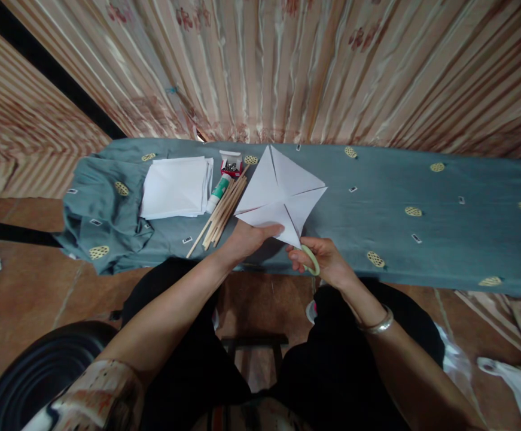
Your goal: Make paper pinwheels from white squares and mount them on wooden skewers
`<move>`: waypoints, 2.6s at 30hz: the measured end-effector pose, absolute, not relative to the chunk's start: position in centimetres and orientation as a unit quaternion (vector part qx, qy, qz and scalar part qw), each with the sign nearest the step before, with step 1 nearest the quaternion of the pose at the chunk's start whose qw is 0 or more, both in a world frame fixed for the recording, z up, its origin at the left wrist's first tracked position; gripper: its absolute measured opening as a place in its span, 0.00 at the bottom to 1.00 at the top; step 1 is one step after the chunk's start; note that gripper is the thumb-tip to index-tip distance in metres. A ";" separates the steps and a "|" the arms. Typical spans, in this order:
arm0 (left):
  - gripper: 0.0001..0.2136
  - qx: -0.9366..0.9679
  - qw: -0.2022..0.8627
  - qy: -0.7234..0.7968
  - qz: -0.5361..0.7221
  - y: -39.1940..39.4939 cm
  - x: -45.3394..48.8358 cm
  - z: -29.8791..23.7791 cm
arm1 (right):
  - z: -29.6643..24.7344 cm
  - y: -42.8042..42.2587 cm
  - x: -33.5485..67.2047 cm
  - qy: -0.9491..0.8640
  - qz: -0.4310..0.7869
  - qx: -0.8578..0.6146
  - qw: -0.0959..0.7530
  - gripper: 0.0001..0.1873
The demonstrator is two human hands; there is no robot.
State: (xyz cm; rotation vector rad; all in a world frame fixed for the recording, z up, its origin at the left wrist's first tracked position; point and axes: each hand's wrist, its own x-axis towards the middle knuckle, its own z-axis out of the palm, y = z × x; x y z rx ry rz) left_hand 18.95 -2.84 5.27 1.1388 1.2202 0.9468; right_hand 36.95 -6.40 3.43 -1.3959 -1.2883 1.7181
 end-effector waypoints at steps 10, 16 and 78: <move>0.10 0.482 0.559 0.527 0.421 -2.5 18.9 4.9 | 3.8 -6.7 37.0 -0.461 0.676 -0.513 0.259 0.25; 0.14 0.482 0.544 0.492 0.479 -2.0 17.8 4.9 | 2.7 -7.4 39.4 -0.503 0.651 -0.531 0.204 0.25; 0.20 0.754 0.068 0.613 0.225 0.6 7.1 2.4 | 1.1 -2.6 41.7 -0.686 -0.016 -0.705 0.178 0.25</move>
